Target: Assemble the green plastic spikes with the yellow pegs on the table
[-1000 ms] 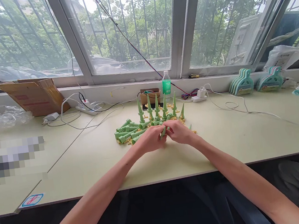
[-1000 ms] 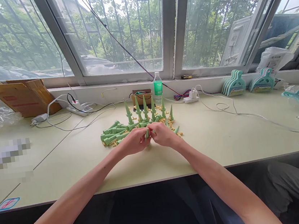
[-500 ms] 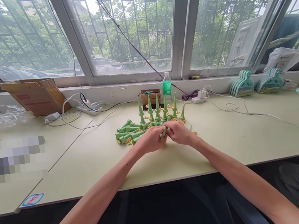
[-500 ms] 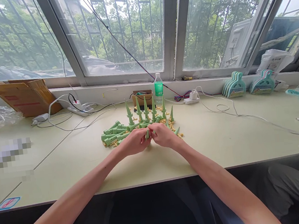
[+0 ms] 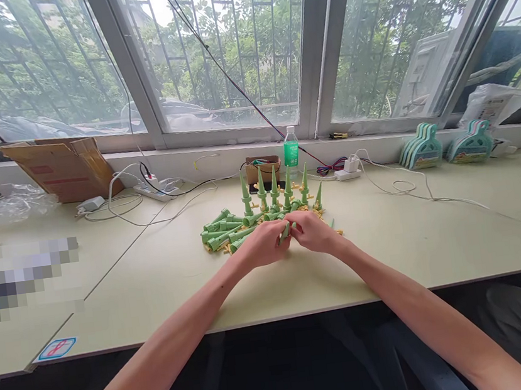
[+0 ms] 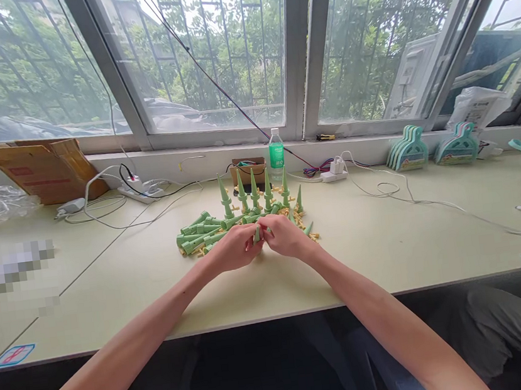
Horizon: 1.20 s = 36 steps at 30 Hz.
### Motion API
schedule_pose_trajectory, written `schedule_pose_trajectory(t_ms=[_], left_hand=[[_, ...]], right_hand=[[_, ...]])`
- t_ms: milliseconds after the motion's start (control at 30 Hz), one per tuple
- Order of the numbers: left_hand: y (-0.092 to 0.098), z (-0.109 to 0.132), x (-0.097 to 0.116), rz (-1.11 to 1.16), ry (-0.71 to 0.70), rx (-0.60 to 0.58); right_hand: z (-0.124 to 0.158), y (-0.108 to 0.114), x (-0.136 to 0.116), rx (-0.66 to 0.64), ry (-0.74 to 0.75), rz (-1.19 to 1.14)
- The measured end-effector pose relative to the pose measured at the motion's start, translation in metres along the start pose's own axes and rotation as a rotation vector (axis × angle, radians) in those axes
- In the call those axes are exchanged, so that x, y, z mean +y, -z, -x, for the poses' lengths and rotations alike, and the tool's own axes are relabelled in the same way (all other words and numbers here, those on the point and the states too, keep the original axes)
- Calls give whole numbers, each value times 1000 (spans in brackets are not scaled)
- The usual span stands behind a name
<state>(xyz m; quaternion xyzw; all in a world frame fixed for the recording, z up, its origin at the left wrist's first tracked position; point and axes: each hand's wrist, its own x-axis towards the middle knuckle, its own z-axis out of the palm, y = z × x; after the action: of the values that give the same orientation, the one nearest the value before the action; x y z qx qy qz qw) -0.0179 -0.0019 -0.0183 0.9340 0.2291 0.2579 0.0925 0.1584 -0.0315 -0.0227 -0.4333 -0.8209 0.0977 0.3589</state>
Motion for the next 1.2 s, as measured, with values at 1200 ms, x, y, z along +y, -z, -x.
schedule_pose_trajectory(t_ms=[1200], left_hand=[[1, 0, 0, 33, -14, 8]], right_hand=[[1, 0, 1, -30, -19, 21]])
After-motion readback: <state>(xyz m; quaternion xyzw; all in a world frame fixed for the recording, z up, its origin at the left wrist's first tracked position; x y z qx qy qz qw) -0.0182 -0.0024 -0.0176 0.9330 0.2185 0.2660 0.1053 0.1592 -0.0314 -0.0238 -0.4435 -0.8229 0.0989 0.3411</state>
